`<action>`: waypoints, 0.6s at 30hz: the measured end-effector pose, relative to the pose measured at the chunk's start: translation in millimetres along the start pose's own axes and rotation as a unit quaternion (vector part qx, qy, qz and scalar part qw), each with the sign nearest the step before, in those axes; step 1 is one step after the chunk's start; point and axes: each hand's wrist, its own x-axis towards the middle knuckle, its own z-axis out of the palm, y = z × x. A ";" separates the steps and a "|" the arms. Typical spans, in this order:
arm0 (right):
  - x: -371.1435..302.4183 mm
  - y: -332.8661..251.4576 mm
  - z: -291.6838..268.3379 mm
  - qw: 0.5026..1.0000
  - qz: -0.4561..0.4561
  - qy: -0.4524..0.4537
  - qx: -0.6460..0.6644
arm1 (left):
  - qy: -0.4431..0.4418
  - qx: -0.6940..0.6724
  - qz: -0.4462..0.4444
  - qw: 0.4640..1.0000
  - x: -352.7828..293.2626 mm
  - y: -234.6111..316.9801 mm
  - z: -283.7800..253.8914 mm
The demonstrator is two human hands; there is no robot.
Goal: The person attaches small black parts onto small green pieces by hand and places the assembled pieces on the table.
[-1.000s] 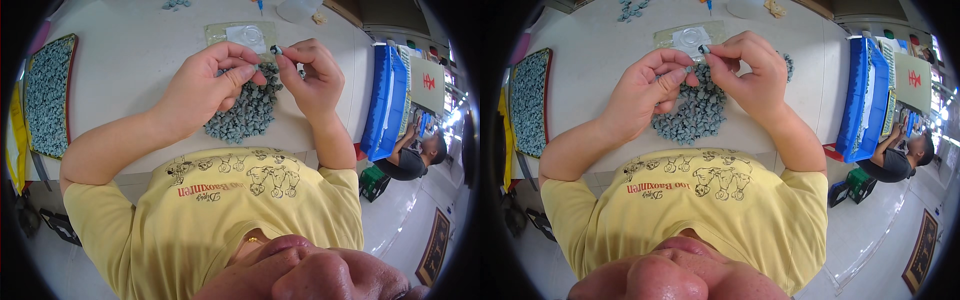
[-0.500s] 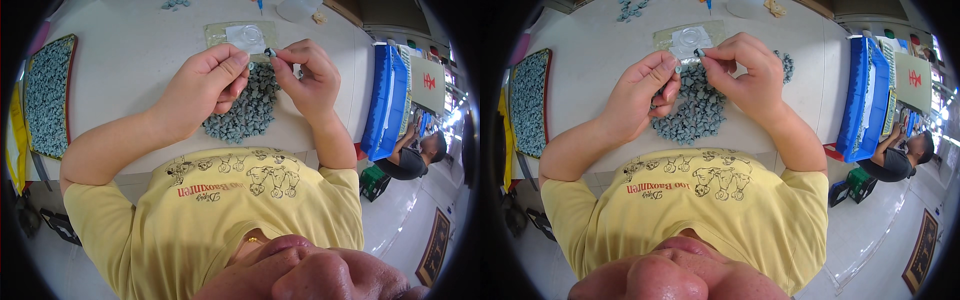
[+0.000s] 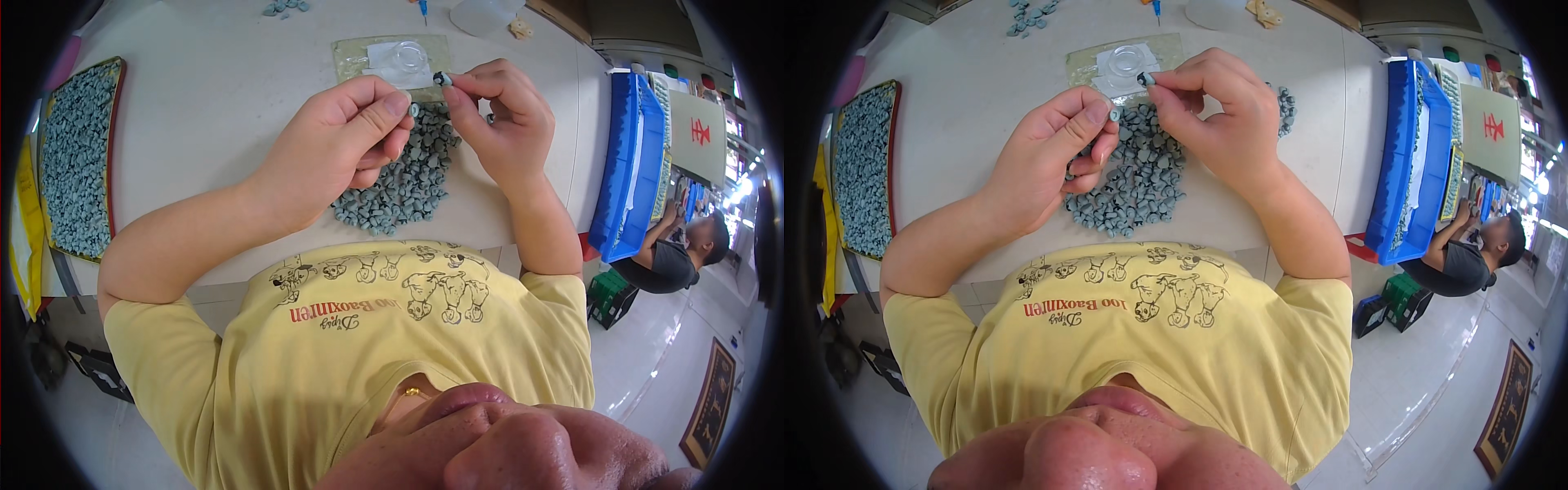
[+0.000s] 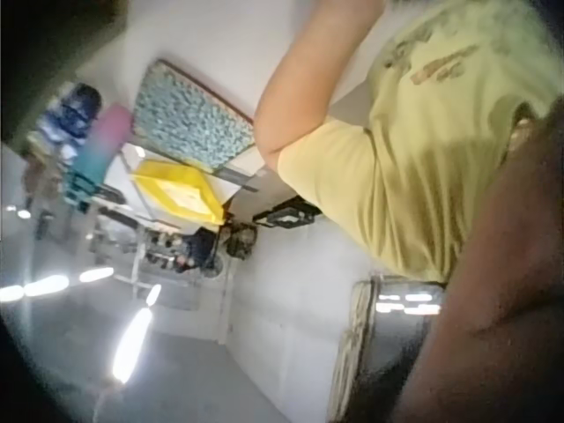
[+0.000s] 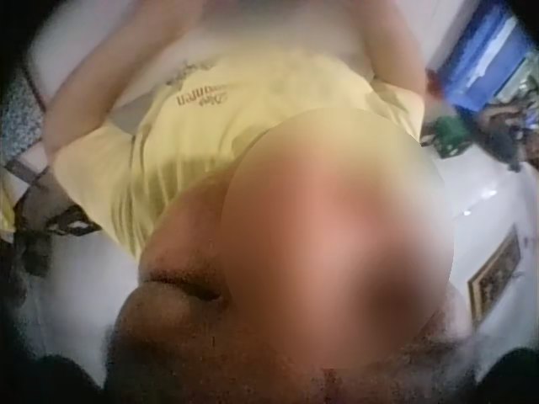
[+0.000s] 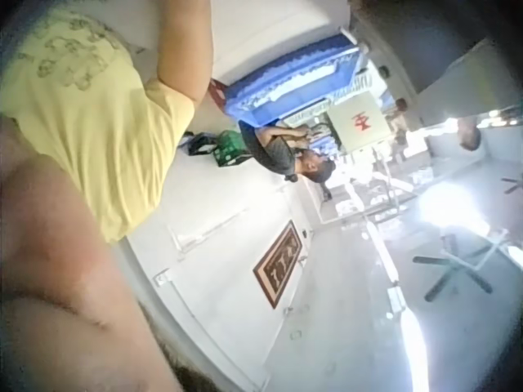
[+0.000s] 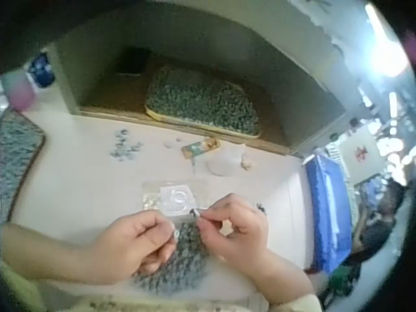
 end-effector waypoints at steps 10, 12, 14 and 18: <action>4.1 3.2 -1.9 0.998 0.027 -0.044 -0.046 | 0.029 -0.047 -0.020 0.998 -2.1 0.1 -2.3; 3.9 3.7 -1.0 0.998 0.036 -0.032 -0.037 | 0.036 -0.052 -0.020 0.998 -3.6 1.2 -3.1; 4.8 0.1 -0.6 0.998 0.045 -0.021 -0.026 | 0.048 -0.053 -0.022 0.997 -5.6 1.8 -2.0; 6.0 -20.8 -1.1 0.997 -0.060 0.004 -0.048 | 0.030 -0.044 -0.012 0.999 -9.4 5.2 2.5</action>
